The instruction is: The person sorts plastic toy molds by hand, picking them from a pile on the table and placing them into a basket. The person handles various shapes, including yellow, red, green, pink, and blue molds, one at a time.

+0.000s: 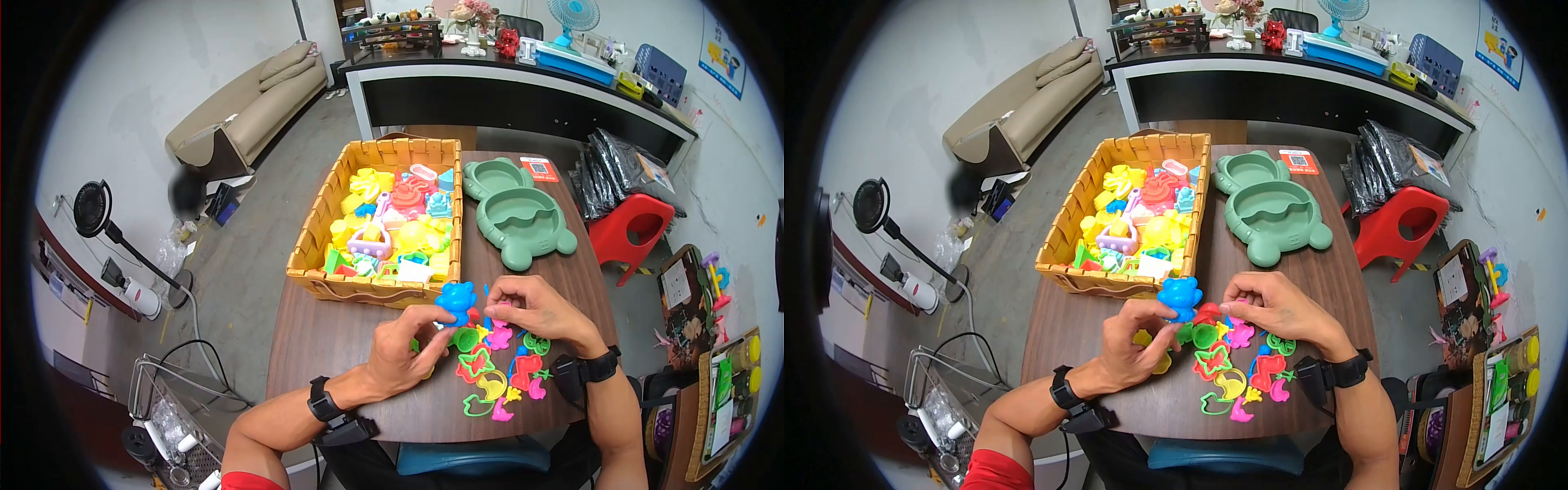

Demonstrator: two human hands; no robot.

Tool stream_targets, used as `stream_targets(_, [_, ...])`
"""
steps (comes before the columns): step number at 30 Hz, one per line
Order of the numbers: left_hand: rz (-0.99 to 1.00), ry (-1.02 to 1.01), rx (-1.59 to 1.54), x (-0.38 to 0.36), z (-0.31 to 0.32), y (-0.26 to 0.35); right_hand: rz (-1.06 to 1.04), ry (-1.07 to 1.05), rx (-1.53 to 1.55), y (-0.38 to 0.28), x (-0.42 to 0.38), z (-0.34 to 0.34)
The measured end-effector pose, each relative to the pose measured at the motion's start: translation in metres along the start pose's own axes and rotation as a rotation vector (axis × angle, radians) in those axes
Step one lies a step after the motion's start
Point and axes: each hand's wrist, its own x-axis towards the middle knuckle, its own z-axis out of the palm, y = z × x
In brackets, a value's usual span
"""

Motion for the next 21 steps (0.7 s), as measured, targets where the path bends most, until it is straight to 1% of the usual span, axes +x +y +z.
stream_targets(15, [-0.005, 0.005, -0.009, -0.0022, 0.0016, -0.0009, -0.035, -0.008, -0.039, 0.0006, 0.0006, 0.0017])
stream_targets(21, [-0.008, 0.008, -0.013, -0.001, 0.0028, -0.001, -0.025, -0.018, -0.007, 0.0011, 0.0015, 0.0013])
